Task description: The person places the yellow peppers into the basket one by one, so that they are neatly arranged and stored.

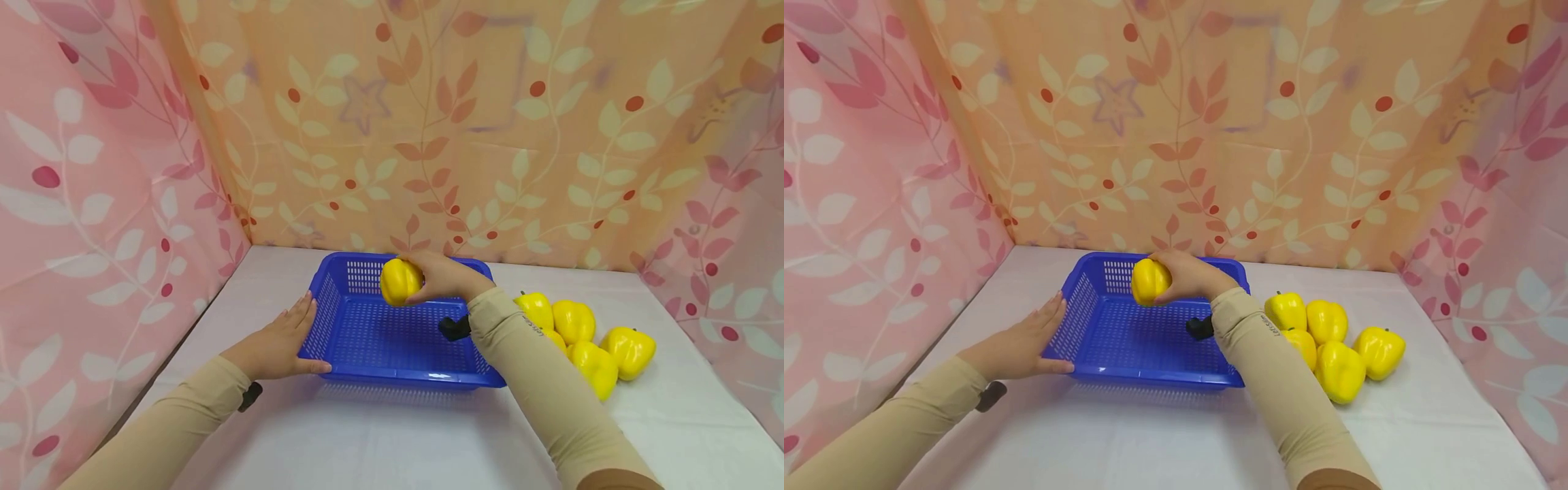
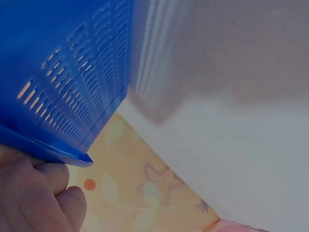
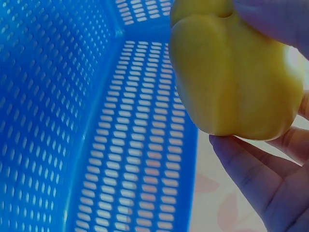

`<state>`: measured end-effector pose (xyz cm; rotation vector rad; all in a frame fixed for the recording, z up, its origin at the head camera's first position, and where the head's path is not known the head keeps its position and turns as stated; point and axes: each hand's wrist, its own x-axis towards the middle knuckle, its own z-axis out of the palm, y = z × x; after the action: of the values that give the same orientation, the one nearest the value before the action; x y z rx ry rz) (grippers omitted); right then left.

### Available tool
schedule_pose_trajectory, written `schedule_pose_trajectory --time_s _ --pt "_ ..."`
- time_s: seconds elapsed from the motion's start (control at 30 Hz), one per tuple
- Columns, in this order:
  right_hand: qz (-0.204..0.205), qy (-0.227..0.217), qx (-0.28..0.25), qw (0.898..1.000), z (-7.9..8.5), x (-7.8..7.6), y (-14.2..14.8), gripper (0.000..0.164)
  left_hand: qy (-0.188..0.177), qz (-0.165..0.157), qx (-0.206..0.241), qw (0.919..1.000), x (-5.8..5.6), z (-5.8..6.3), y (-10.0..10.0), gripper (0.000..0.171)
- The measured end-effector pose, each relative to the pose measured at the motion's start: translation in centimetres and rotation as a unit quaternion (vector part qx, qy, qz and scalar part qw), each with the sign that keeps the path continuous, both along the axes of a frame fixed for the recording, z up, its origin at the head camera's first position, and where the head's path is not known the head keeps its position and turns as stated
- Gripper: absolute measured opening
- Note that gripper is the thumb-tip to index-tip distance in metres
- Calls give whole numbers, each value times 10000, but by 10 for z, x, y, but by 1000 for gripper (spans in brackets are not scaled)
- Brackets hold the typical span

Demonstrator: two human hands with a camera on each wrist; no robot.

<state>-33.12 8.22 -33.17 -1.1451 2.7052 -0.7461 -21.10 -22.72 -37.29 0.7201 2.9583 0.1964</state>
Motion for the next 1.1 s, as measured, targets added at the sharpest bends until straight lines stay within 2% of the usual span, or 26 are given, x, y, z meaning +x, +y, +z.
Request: schedule_pose_trajectory --time_s 0.27,0.77,0.93,1.1 --pt "8 -49 41 10000 -11 -6 -27 74 -12 -8 3 10000 -1 -1 -1 120" --pt "-91 -383 124 9991 -28 -23 -48 76 10 -24 -22 10000 -3 -2 -1 120" --pt "-76 -220 227 9995 -33 -26 -56 75 -1 -15 -28 10000 -2 -2 -2 119" --pt "-36 -115 347 9993 -44 -33 -63 74 17 -4 -33 10000 -1 -2 -1 120"
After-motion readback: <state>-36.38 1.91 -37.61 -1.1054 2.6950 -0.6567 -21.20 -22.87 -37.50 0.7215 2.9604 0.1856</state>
